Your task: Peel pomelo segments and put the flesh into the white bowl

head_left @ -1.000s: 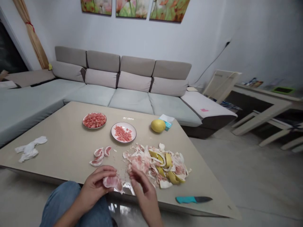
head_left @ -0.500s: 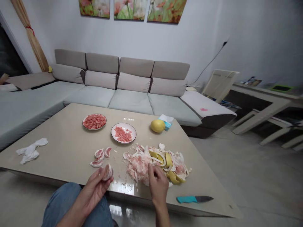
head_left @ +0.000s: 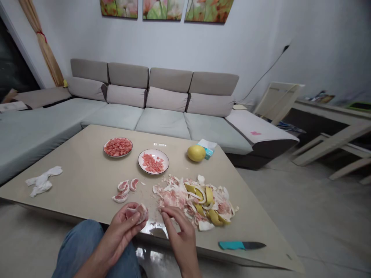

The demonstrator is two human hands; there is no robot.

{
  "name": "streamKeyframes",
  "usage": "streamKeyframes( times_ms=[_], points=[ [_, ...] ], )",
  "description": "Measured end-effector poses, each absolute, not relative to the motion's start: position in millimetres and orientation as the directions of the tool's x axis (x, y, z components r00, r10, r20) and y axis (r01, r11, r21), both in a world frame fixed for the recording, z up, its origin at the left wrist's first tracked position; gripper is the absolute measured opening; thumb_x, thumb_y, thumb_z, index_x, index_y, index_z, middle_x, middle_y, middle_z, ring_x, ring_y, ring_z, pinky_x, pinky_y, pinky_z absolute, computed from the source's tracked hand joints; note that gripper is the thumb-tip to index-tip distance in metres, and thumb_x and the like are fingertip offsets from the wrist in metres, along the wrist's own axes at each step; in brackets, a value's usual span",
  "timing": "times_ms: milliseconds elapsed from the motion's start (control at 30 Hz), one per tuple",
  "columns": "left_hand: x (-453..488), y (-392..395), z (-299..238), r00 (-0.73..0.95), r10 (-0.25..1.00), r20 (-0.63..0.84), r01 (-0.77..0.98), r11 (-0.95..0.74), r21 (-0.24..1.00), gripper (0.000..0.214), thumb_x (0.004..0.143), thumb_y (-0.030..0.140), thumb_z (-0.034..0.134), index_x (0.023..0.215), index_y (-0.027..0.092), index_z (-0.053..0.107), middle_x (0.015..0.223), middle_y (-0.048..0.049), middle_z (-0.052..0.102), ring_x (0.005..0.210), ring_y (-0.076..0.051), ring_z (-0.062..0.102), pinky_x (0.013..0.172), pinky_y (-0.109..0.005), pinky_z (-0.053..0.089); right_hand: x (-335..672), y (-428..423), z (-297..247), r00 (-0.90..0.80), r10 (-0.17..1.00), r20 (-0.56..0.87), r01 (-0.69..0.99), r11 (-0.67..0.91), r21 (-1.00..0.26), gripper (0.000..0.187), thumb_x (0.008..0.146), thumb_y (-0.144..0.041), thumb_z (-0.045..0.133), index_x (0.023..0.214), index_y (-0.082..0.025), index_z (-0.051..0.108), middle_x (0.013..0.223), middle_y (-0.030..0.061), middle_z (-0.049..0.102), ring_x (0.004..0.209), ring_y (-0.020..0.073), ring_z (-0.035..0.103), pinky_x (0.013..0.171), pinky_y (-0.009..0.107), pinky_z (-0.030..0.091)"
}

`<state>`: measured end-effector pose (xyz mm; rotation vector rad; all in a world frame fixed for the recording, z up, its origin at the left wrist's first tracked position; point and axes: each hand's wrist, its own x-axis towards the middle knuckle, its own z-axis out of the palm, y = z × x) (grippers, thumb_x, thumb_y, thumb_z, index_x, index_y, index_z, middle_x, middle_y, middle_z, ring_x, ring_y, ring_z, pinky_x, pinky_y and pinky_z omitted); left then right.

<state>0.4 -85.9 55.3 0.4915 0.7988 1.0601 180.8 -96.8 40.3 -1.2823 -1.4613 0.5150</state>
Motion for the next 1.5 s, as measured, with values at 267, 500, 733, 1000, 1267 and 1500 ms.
streamKeyframes(
  times_ms=[267,500,733,1000,1267,1500],
  points=[
    [1.7,-88.1,53.5,0.059,0.998,0.011,-0.109,-0.005,0.994,0.019,0.068,0.029,0.078,0.08,0.018,0.068,0.086,-0.004,0.063,0.083,-0.019,0.058,0.077,-0.024,0.046,168.7,-107.5,67.5,-0.052,0.839,0.542,0.488,0.494,-0.719,0.019,0.088,-0.017,0.057,0.103,-0.024,0.066,0.093,0.0072,0.067,0.085,0.0198,0.063,0.075,0.031,0.052],
    [-7.3,-91.7,66.7,0.339,0.934,-0.114,-0.165,0.178,0.97,0.025,0.075,0.038,0.071,0.086,0.017,0.064,0.074,-0.0017,0.058,0.068,-0.016,0.053,0.061,-0.024,0.046,165.4,-111.5,69.2,-0.12,0.883,0.453,0.442,0.456,-0.772,0.015,0.092,-0.017,0.044,0.08,-0.021,0.053,0.076,0.003,0.058,0.071,0.0168,0.055,0.065,0.027,0.044],
    [-17.7,-84.3,76.9,0.599,0.777,-0.192,-0.213,0.386,0.898,0.031,0.074,0.042,0.071,0.088,0.016,0.062,0.072,-0.0031,0.06,0.061,-0.015,0.054,0.051,-0.022,0.045,151.1,-121.2,64.9,-0.117,0.903,0.414,0.358,0.427,-0.83,0.018,0.095,-0.019,0.034,0.081,-0.021,0.044,0.077,0.0015,0.051,0.071,0.0156,0.051,0.064,0.026,0.041],
    [-14.2,-98.6,78.2,0.762,0.625,-0.168,-0.18,0.453,0.873,0.033,0.064,0.039,0.081,0.08,0.014,0.067,0.076,-0.0064,0.065,0.064,-0.014,0.057,0.06,-0.024,0.044,168.7,-86.2,33.3,-0.003,0.879,0.478,0.66,0.361,-0.659,0.019,0.093,-0.015,0.036,0.081,-0.02,0.05,0.079,0.0034,0.054,0.073,0.0172,0.052,0.065,0.027,0.041],
    [-9.5,-77.4,56.0,0.506,0.75,-0.426,-0.651,0.656,0.382,0.023,0.077,0.016,0.072,0.098,0.013,0.061,0.092,-0.0071,0.068,0.081,-0.016,0.07,0.072,-0.019,0.056,244.5,-49.9,-12.2,0.227,0.855,0.467,0.88,0.024,-0.474,0.025,0.088,-0.025,0.044,0.066,-0.02,0.053,0.067,0.003,0.054,0.06,0.0173,0.049,0.057,0.028,0.037],
    [3.9,-77.5,54.7,0.519,0.678,-0.52,-0.724,0.673,0.153,0.016,0.094,0.023,0.05,0.095,0.011,0.06,0.078,-0.0073,0.068,0.066,-0.015,0.069,0.057,-0.023,0.058,253.9,-59.9,-20.8,0.18,0.894,0.41,0.866,0.054,-0.497,0.032,0.091,-0.034,0.045,0.071,-0.019,0.065,0.067,0.0072,0.063,0.065,0.022,0.058,0.064,0.032,0.044]
  ],
)
